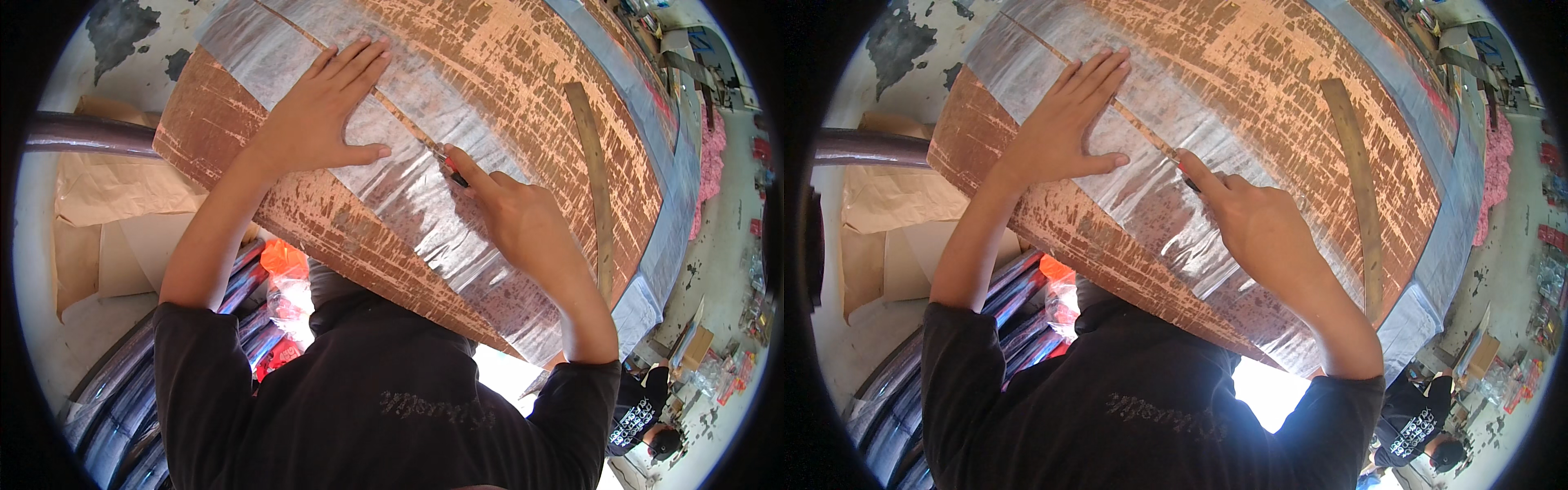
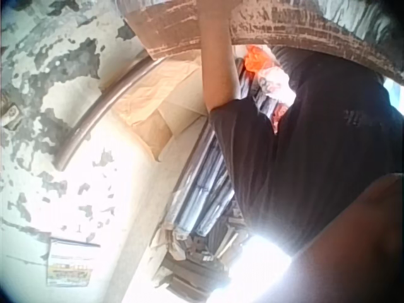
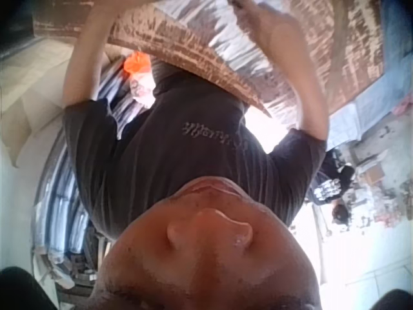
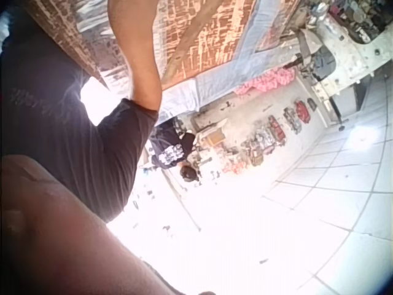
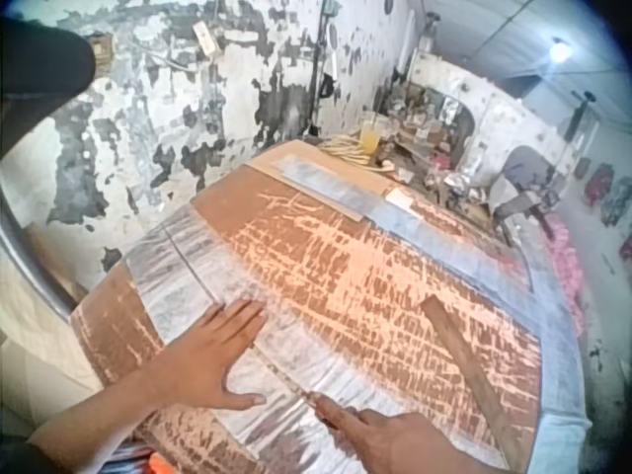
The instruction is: The person uses a utility knife and a ruler to measure and cut strips of silver tape from a large roll of copper-colored material on a workbench.
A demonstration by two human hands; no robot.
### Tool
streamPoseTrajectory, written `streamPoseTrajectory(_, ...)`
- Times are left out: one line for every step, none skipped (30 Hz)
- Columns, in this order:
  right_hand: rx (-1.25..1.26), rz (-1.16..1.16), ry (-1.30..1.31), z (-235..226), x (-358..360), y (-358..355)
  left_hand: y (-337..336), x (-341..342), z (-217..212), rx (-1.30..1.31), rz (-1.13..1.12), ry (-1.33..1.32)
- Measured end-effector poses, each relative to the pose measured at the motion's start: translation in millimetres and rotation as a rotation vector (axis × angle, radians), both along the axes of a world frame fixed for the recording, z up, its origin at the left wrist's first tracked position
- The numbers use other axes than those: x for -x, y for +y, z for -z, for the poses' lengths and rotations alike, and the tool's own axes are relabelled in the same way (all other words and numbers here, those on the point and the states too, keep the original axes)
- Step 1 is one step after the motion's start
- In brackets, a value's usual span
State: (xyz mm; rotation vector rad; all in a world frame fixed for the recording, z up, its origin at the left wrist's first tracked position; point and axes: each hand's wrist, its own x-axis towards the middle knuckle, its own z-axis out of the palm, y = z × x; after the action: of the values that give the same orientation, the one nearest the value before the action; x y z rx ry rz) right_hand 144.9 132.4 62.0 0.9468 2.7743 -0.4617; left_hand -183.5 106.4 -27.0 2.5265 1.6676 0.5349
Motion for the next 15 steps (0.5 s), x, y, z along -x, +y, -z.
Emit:
streamPoseTrajectory(-0.004, 0.008, -0.017, 0, 0, -2, 0, 0, 0, 0.003, -0.001, -0.001)
streamPoseTrajectory(-0.009, 0.016, -0.034, 0, -1, -3, 1, 0, 0, 0.006, -0.002, -0.002)
streamPoseTrajectory(-0.011, 0.022, -0.028, 1, -2, -4, 1, 0, 1, 0.006, 0.001, -0.006)
streamPoseTrajectory(-0.016, 0.028, -0.021, 3, -4, -5, 1, 0, 1, 0.003, 0.003, -0.008)
streamPoseTrajectory(-0.021, 0.033, -0.013, 4, -6, -5, 1, 1, 0, 0.000, 0.006, -0.009)
streamPoseTrajectory(-0.006, 0.046, 0.018, 5, -7, -5, 2, 0, -1, 0.005, 0.007, -0.011)
streamPoseTrajectory(0.010, 0.055, 0.048, 5, -10, -4, 1, 0, -1, 0.010, 0.005, -0.013)
streamPoseTrajectory(0.026, 0.064, 0.077, 5, -11, -4, 1, -1, -2, 0.015, 0.004, -0.016)
streamPoseTrajectory(0.007, 0.071, 0.075, 4, -14, -5, 0, 0, -2, 0.014, 0.001, -0.010)
streamPoseTrajectory(-0.011, 0.079, 0.068, 2, -17, -6, -1, -1, -1, 0.014, 0.001, -0.009)
streamPoseTrajectory(-0.029, 0.087, 0.062, 1, -19, -6, -2, -2, 0, 0.014, 0.000, -0.007)
streamPoseTrajectory(-0.023, 0.095, 0.102, 3, -18, -6, -3, -2, 0, 0.017, -0.009, -0.005)
streamPoseTrajectory(-0.018, 0.106, 0.140, 6, -17, -6, -3, -3, -1, 0.020, -0.014, -0.005)
streamPoseTrajectory(-0.013, 0.116, 0.179, 9, -16, -7, -4, -5, -2, 0.023, -0.019, -0.004)
streamPoseTrajectory(-0.009, 0.105, 0.184, 13, -15, -8, -6, -7, -4, 0.044, -0.037, -0.011)
